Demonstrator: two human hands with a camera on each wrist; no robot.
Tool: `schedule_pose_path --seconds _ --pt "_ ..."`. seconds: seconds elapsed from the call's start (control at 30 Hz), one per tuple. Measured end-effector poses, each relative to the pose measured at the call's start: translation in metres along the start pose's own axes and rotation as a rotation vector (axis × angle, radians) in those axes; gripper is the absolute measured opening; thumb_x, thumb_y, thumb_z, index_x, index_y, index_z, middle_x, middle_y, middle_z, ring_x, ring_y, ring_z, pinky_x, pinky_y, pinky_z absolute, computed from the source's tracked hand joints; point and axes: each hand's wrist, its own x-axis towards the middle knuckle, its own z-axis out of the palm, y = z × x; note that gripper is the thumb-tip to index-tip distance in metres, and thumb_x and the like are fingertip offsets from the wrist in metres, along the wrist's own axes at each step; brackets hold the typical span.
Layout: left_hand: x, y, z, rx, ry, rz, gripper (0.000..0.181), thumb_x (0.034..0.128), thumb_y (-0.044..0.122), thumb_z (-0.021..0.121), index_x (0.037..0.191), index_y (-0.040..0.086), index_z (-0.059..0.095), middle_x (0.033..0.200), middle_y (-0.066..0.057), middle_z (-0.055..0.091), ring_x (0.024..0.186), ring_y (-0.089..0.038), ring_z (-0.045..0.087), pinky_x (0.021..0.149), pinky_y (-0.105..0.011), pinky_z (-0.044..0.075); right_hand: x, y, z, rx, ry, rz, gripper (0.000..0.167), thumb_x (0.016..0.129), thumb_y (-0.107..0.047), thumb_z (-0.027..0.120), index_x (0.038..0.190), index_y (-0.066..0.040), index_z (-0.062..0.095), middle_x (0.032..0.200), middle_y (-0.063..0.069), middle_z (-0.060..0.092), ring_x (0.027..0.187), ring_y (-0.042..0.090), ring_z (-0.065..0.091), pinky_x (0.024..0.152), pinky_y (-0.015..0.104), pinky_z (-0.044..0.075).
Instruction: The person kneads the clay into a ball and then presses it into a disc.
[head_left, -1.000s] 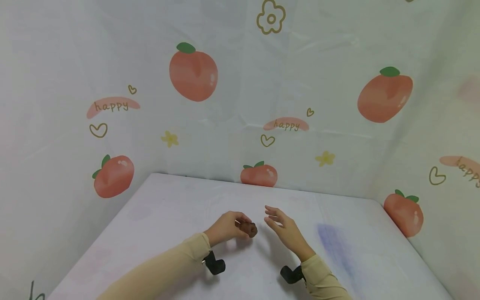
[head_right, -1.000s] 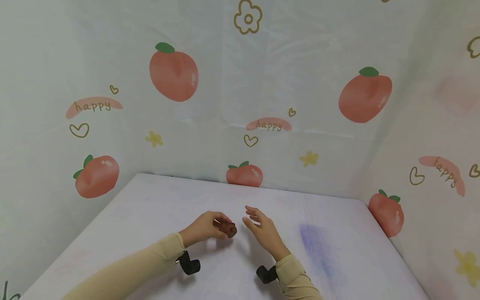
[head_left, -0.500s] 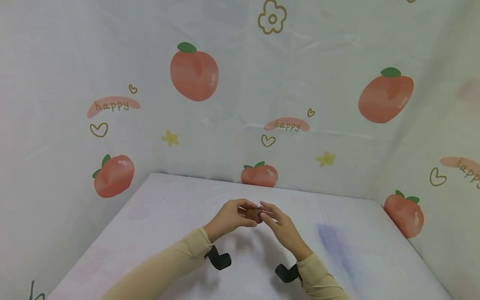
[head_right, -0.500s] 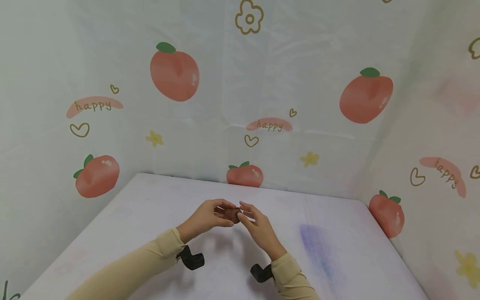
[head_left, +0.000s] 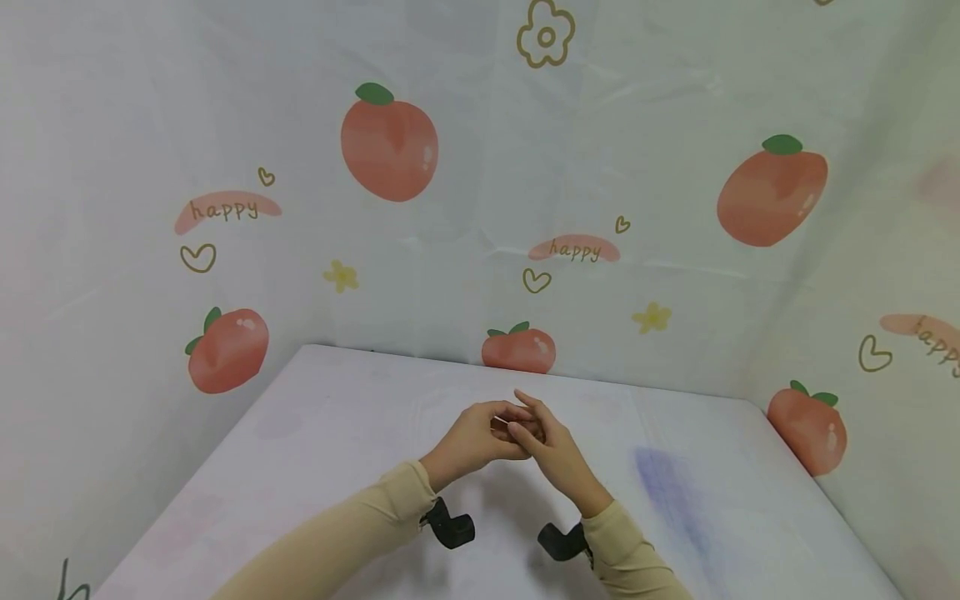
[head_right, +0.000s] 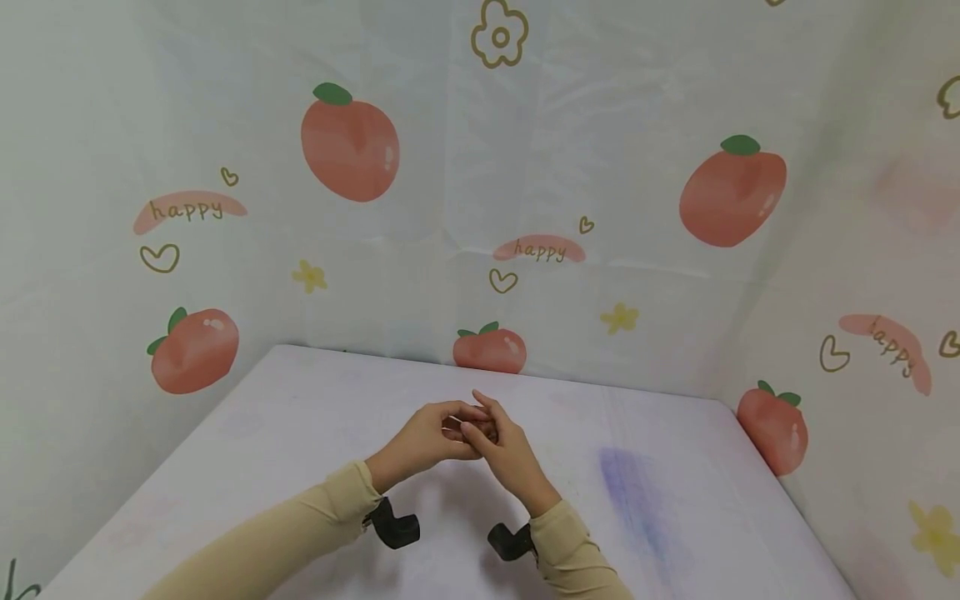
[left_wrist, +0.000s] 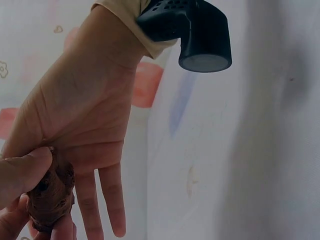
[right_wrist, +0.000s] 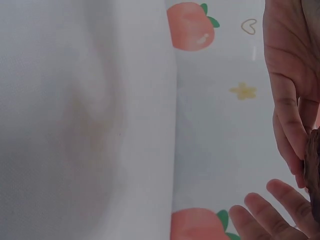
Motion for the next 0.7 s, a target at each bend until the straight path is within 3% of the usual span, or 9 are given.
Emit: schedule_pose_path --seconds 0.23,0.33,0.43,0.57,0.63,0.7 --pt "-0.003 0.004 -0.002 0.024 0.000 0.000 0.047 0.0776 0.020 0.082 0.120 0.014 0.065 0.117 -0.001 0.067 0.101 -0.018 0.066 0.085 -0.031 0.056 -0.001 -0.002 -0.002 -0.010 0.030 -0.018 0.051 0.099 -0.024 0.056 0.147 -0.021 0.040 0.110 0.007 0.065 0.089 0.013 0.063 0.075 0.024 0.052" --pt "-0.006 0.007 -0.007 0.019 0.012 0.005 0.050 0.0794 0.027 0.081 0.124 0.013 0.063 0.123 -0.003 0.064 0.110 -0.024 0.063 0.091 -0.038 0.054 -0.002 -0.002 -0.004 -0.005 0.038 -0.042 0.051 0.099 -0.022 0.056 0.148 -0.018 0.039 0.118 0.012 0.063 0.094 0.017 0.065 0.075 0.023 0.052" --pt "-0.006 0.009 -0.011 -0.047 0.101 0.022 0.046 0.0878 0.034 0.072 0.127 0.014 0.060 0.127 -0.005 0.061 0.117 -0.027 0.059 0.096 -0.042 0.051 -0.003 -0.003 -0.007 0.017 0.047 -0.060 0.050 0.100 -0.020 0.055 0.148 -0.017 0.039 0.131 0.014 0.059 0.105 0.025 0.065 0.081 0.025 0.053" --pt "-0.003 0.010 -0.005 -0.202 0.302 0.060 0.047 0.1031 0.036 0.045 0.140 0.007 0.045 0.143 -0.012 0.046 0.130 -0.031 0.046 0.108 -0.049 0.039 -0.005 -0.009 -0.004 0.031 0.074 -0.083 0.049 0.100 -0.020 0.054 0.147 -0.019 0.038 0.136 0.012 0.057 0.120 0.031 0.059 0.095 0.039 0.051" --pt "-0.003 0.009 0.004 -0.271 0.354 0.059 0.052 0.1063 0.036 0.032 0.147 0.003 0.033 0.151 -0.015 0.033 0.137 -0.035 0.036 0.113 -0.054 0.028 -0.007 -0.015 0.001 0.029 0.073 -0.092 0.051 0.100 -0.020 0.054 0.148 -0.019 0.037 0.139 0.012 0.054 0.126 0.031 0.054 0.100 0.047 0.047" --pt "-0.004 0.007 0.015 -0.323 0.367 0.038 0.055 0.1070 0.035 0.025 0.151 0.002 0.023 0.157 -0.017 0.021 0.143 -0.037 0.025 0.116 -0.057 0.020 -0.010 -0.021 0.008 0.041 0.052 -0.103 0.053 0.100 -0.019 0.053 0.150 -0.018 0.034 0.145 0.014 0.048 0.132 0.033 0.049 0.102 0.052 0.045"
